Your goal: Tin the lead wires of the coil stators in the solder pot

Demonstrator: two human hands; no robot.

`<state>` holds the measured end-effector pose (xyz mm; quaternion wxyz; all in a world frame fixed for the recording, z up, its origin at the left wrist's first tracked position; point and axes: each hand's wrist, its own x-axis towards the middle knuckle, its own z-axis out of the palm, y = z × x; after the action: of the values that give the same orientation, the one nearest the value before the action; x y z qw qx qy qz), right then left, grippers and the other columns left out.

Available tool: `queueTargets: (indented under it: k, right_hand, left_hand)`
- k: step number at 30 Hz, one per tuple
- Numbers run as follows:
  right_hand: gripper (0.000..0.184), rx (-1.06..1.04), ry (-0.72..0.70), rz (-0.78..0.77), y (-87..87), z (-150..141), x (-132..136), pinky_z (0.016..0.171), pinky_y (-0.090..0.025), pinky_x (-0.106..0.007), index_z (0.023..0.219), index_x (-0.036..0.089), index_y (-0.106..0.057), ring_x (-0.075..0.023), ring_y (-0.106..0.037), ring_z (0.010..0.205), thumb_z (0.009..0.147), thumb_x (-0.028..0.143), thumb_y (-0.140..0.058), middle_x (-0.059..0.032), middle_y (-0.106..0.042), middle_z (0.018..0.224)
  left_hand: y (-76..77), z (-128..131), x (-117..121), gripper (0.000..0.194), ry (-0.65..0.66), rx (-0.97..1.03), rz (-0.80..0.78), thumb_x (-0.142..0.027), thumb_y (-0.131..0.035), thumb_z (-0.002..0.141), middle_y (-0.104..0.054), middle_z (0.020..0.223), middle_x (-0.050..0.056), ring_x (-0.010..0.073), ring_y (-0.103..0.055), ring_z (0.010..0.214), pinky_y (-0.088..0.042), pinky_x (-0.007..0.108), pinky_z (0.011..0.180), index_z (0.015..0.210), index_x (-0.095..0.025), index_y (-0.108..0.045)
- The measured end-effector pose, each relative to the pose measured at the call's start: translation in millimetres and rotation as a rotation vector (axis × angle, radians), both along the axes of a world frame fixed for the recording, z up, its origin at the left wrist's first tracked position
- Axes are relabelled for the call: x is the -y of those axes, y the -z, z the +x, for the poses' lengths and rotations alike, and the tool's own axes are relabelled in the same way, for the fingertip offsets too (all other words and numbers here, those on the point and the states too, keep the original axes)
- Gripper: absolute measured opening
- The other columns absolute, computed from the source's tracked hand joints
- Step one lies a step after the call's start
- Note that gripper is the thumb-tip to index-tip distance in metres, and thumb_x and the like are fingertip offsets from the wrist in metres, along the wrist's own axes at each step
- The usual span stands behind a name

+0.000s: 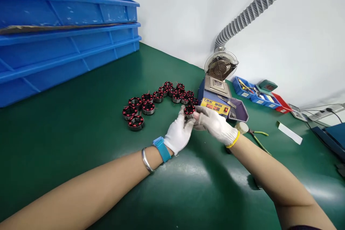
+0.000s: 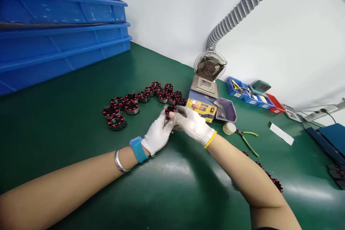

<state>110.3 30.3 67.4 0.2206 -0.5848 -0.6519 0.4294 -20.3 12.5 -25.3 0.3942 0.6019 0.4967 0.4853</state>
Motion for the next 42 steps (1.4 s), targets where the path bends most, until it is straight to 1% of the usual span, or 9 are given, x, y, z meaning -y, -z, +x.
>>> queueTargets:
  k: [2, 4, 7, 10, 14, 19, 28, 38, 42]
  right_hand:
    - [0.037, -0.146, 0.041, -0.105, -1.2, 4, -3, 0.066, -0.059, -0.030, 0.100, 0.021, -0.063, -0.0181, -0.068, 0.070, 0.079, 0.051, -0.066, -0.0026, -0.070, 0.079]
    - [0.031, -0.149, 0.055, -0.146, -2.9, 9, -8, 0.060, -0.058, -0.027, 0.084, 0.018, -0.063, -0.0163, -0.066, 0.062, 0.074, 0.047, -0.073, -0.0023, -0.067, 0.070]
    - [0.026, -0.104, 0.054, -0.142, -7.3, 21, -21, 0.057, -0.057, -0.025, 0.087, 0.018, -0.064, -0.0149, -0.065, 0.061, 0.070, 0.034, -0.076, -0.0027, -0.068, 0.072]
    - [0.039, 0.047, 0.188, 0.072, -19.6, 42, -46, 0.069, -0.058, -0.028, 0.107, 0.019, -0.063, -0.0155, -0.067, 0.073, 0.071, 0.030, -0.074, -0.0044, -0.071, 0.089]
    - [0.051, 0.323, 0.390, 0.518, -42.0, 76, -95, 0.090, -0.052, -0.033, 0.119, 0.017, -0.060, -0.0183, -0.066, 0.096, 0.073, 0.035, -0.071, -0.0065, -0.069, 0.108]
    - [0.047, 0.556, 0.427, 0.651, -48.5, 92, -137, 0.093, -0.049, -0.036, 0.119, 0.019, -0.060, -0.0231, -0.064, 0.102, 0.075, 0.037, -0.065, -0.0064, -0.069, 0.108]
    - [0.046, 0.725, 0.387, 0.664, -32.1, 88, -147, 0.091, -0.049, -0.040, 0.119, 0.024, -0.059, -0.0257, -0.062, 0.104, 0.077, 0.042, -0.060, -0.0064, -0.068, 0.111]
    - [0.044, 0.705, 0.369, 0.706, -43.4, 91, -148, 0.090, -0.050, -0.039, 0.119, 0.024, -0.058, -0.0259, -0.062, 0.103, 0.078, 0.039, -0.059, -0.0059, -0.068, 0.109]
    - [0.045, 0.743, 0.372, 0.681, -40.4, 91, -146, 0.090, -0.049, -0.043, 0.120, 0.026, -0.057, -0.0278, -0.061, 0.104, 0.077, 0.038, -0.059, -0.0064, -0.067, 0.112]
  left_hand:
    - [0.3, 0, 0, 0.065, 0.023, -0.006, 0.036, -0.036, -0.049, 0.089, -0.063, 0.125, 0.015, 0.0260, -0.062, 0.113, -0.049, 0.037, 0.095, 0.146, -0.012, -0.029]
    - [-2.2, 2, 2, 0.068, 0.080, -0.010, 0.030, -0.038, -0.050, 0.088, -0.063, 0.124, 0.015, 0.0262, -0.062, 0.112, -0.050, 0.037, 0.094, 0.147, -0.012, -0.029]
    - [-8.2, 5, 7, 0.088, 0.160, -0.040, -0.044, -0.046, -0.063, 0.080, -0.067, 0.117, 0.014, 0.0251, -0.067, 0.099, -0.054, 0.035, 0.085, 0.150, -0.014, -0.021]
    - [-12.3, 6, 9, 0.104, 0.201, -0.090, -0.045, -0.049, -0.071, 0.071, -0.054, 0.137, 0.014, 0.0248, -0.065, 0.104, -0.054, 0.036, 0.087, 0.152, -0.017, -0.015]
    - [-13.2, 7, 7, 0.099, 0.250, -0.120, -0.050, -0.049, -0.069, 0.073, -0.043, 0.147, 0.013, 0.0249, -0.062, 0.109, -0.053, 0.038, 0.090, 0.152, -0.018, -0.017]
    - [-10.3, 6, 4, 0.090, 0.278, -0.122, -0.050, -0.048, -0.066, 0.076, -0.046, 0.145, 0.013, 0.0244, -0.062, 0.107, -0.053, 0.040, 0.090, 0.150, -0.020, -0.023]
    - [-8.0, 5, 2, 0.084, 0.298, -0.122, -0.051, -0.046, -0.065, 0.077, -0.050, 0.142, 0.011, 0.0233, -0.063, 0.105, -0.053, 0.039, 0.089, 0.149, -0.023, -0.027]
    - [-10.8, 5, 2, 0.081, 0.301, -0.134, -0.058, -0.045, -0.064, 0.078, -0.050, 0.141, 0.011, 0.0238, -0.063, 0.105, -0.053, 0.039, 0.090, 0.148, -0.023, -0.029]
    - [-9.2, 6, 2, 0.081, 0.296, -0.144, -0.040, -0.045, -0.064, 0.078, -0.051, 0.141, 0.011, 0.0235, -0.063, 0.105, -0.053, 0.038, 0.089, 0.148, -0.023, -0.029]
